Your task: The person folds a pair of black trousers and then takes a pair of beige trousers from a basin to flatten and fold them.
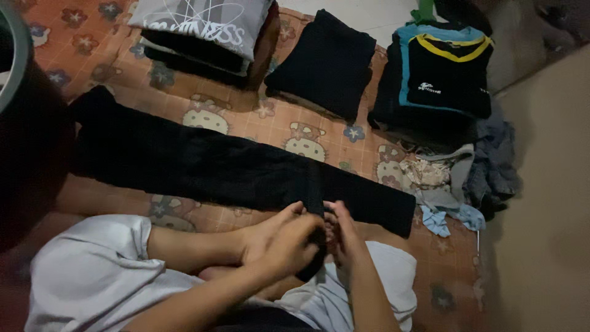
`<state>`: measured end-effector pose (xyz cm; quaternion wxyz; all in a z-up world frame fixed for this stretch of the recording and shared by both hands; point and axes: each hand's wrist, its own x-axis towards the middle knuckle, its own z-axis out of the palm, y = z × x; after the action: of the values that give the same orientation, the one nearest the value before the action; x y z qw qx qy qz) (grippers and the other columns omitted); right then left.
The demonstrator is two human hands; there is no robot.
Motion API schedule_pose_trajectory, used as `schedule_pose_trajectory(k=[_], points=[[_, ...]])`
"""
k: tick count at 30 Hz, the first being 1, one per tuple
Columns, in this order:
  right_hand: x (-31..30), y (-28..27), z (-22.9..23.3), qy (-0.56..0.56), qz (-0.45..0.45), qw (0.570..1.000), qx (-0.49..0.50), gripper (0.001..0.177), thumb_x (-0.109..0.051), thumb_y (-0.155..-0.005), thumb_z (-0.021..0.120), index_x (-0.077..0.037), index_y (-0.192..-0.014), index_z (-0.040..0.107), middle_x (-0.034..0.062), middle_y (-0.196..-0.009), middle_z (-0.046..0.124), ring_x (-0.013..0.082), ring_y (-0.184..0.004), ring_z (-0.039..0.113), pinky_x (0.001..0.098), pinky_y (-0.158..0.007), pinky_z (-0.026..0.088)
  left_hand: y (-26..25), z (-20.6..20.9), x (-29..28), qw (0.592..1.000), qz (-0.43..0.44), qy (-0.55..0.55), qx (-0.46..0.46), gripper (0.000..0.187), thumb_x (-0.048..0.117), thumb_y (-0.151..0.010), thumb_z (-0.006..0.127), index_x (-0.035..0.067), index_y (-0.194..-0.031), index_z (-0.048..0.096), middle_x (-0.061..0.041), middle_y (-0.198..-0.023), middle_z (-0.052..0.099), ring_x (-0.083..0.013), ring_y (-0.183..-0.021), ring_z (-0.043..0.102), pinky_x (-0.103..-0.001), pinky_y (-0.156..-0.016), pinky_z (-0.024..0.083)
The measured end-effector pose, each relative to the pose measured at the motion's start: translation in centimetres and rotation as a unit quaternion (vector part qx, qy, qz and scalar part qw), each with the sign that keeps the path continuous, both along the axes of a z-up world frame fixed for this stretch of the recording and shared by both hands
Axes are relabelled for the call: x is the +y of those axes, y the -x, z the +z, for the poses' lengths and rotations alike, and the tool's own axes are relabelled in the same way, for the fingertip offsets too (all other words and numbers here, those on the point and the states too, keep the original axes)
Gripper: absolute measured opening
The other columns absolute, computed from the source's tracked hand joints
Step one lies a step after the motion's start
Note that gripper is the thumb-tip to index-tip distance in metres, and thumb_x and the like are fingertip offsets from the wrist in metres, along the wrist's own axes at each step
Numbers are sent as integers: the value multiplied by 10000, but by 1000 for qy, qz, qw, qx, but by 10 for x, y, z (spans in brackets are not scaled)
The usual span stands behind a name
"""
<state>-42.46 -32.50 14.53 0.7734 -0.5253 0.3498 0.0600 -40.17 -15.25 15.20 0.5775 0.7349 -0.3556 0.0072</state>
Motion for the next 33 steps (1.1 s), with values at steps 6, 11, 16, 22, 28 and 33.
schedule_pose_trajectory(k=[6, 11, 16, 22, 28, 33], points=[[-25, -5, -64, 201, 271, 934, -113, 362, -120, -921, 722, 8, -1252, 652, 141, -1093, 713, 211, -940, 693, 344, -833, 563, 24, 3, 7, 983, -175, 5, 53, 316, 103, -804, 745, 68, -1110, 677, -150, -1015, 696, -342, -965, 678, -433, -841, 543], [-5, 35, 0, 429, 393, 811, -66, 316, -165, -884, 742, -31, -1170, 726, 142, -1141, 772, 246, -1037, 734, 344, -895, 559, -50, -33, 29, 984, 82, -127, -97, 465, 52, -775, 683, 176, -1223, 685, -77, -1271, 680, -332, -1210, 611, -457, -1001, 504], [0, 59, 51, 465, 450, 756, -97, 321, -137, -844, 741, -59, -1155, 756, 111, -1095, 786, 249, -992, 746, 338, -865, 581, -120, -65, 57, 908, -2, -369, -197, 550, 159, -713, 782, 223, -1250, 677, -99, -1390, 574, -369, -1351, 440, -597, -1035, 332], [-42, 76, 76, 416, 435, 798, -29, 345, -17, -816, 643, -91, -1120, 788, 78, -989, 779, 201, -926, 725, 307, -833, 616, -169, -126, 79, 840, 25, -506, -196, 419, 177, -788, 748, 259, -1196, 705, -23, -1179, 626, -252, -1209, 530, -444, -978, 411], [-102, 81, 64, 558, 274, 770, -140, 283, -66, -868, 617, -60, -1096, 784, 106, -1072, 775, 248, -983, 741, 342, -879, 545, -199, -118, 140, 802, 111, -540, -228, 297, 293, -751, 733, 250, -1043, 764, 6, -1079, 641, -216, -1118, 560, -386, -927, 424], [-141, 71, 43, 637, 231, 722, 140, 236, -181, -927, 683, -70, -1118, 765, 114, -1010, 772, 264, -932, 743, 365, -847, 556, -200, -83, 200, 776, 90, -585, -216, 672, 780, -699, 686, 180, -988, 779, -34, -1098, 657, -245, -1113, 587, -395, -907, 458]])
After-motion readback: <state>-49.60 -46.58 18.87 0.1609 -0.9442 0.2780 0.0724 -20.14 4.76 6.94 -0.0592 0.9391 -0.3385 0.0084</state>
